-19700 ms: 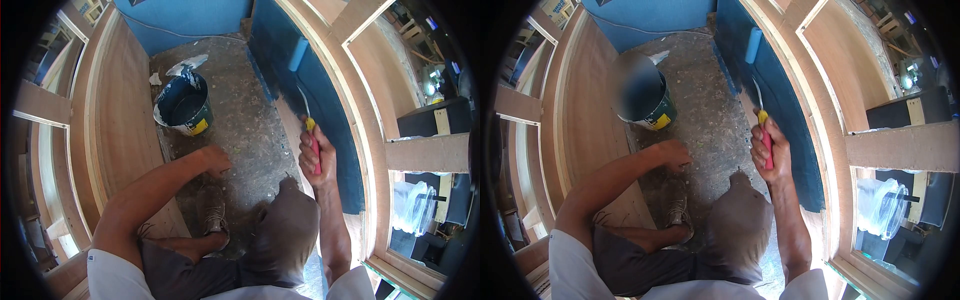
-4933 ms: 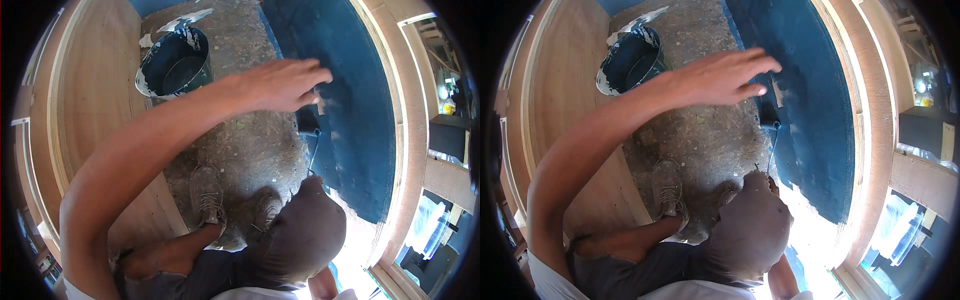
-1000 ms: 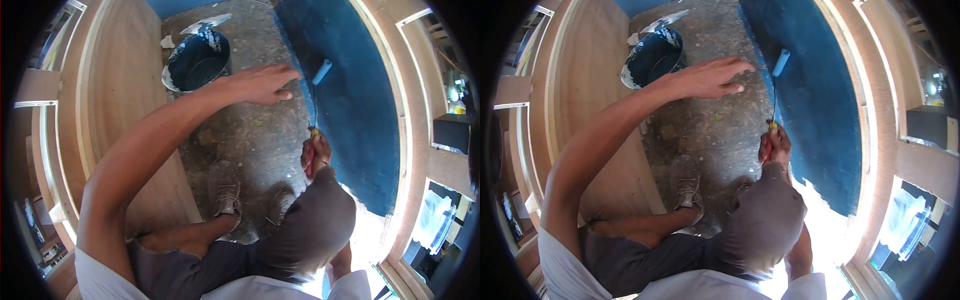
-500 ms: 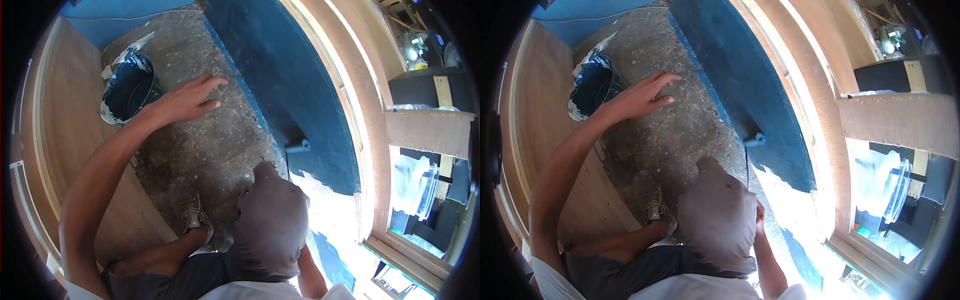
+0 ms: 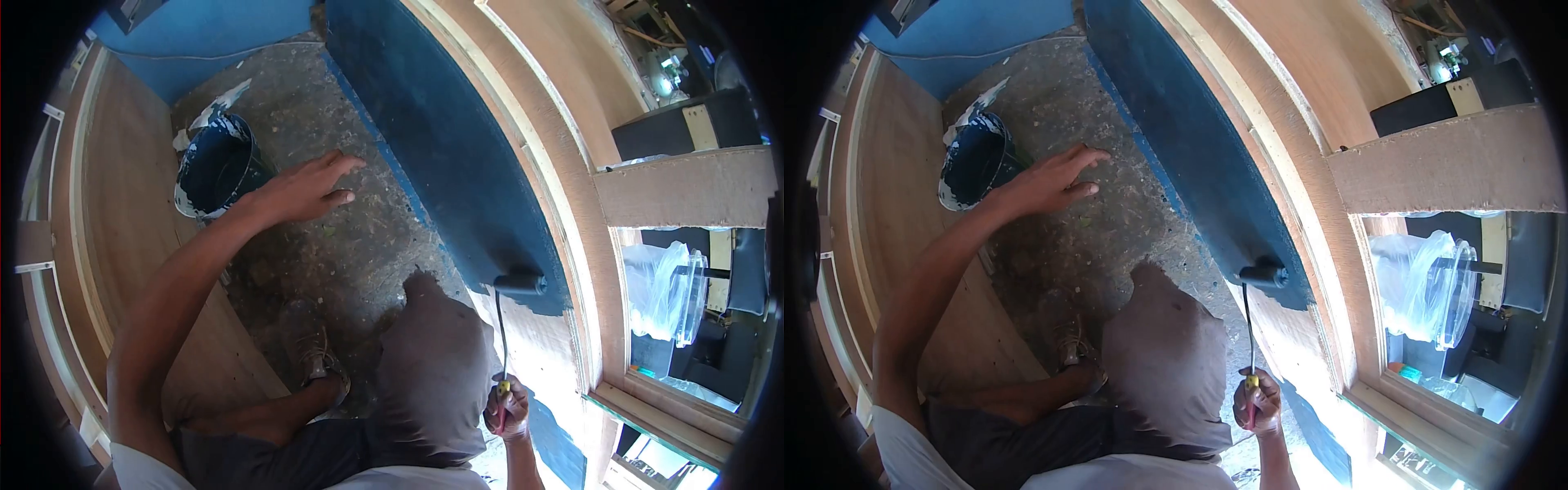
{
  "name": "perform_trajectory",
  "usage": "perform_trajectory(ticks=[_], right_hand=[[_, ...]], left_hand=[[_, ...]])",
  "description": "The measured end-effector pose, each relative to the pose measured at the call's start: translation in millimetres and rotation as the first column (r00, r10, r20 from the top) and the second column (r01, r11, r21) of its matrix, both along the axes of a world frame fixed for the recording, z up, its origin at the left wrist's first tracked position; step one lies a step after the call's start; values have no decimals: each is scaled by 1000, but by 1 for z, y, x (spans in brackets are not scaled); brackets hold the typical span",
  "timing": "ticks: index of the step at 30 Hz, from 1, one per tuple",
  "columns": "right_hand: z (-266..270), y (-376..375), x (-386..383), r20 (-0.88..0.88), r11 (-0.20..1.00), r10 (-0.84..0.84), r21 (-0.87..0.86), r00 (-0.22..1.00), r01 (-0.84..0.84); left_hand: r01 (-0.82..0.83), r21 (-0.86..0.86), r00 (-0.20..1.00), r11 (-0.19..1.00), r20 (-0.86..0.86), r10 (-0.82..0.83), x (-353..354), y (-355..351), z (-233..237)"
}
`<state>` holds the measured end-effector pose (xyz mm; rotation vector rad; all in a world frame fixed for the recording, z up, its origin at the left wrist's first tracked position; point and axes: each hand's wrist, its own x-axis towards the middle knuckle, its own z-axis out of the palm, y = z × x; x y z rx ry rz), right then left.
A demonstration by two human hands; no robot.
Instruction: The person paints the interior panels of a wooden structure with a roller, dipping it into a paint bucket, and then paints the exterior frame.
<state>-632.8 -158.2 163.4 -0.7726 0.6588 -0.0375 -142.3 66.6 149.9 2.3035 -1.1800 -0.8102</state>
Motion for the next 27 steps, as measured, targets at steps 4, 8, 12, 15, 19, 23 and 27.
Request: perform_trajectory(ticks=[4, 8, 12, 15, 19, 23, 27], right_hand=[[8, 8, 48, -38, 998, 7, -67, 999, -10], [1, 6, 31, 45, 996, -24, -85, 999, 28], [-12, 3, -5, 106, 998, -57, 2, 993, 57], [-12, 5, 13, 122, 996, -84, 21, 989, 82], [-34, -8, 79, 96, 982, -32, -184, 995, 49], [-23, -5, 103, 102, 974, 14, -226, 995, 10], [-25, -10, 103, 115, 939, 110, -339, 987, -65]], left_hand=[[15, -11, 998, 1000, 60, -14, 2, 2, -14], [44, -19, 997, 999, 57, -43, 1, 7, -14], [29, -1, 999, 1000, 28, -29, 3, 13, -17], [23, 44, 1000, 999, 2, -23, 6, 12, -17], [60, 40, 992, 997, 106, -64, 4, 12, -20], [76, 88, 993, 993, 83, -84, -4, 9, -10], [115, 33, 987, 993, 110, -118, -1, 12, -31]])
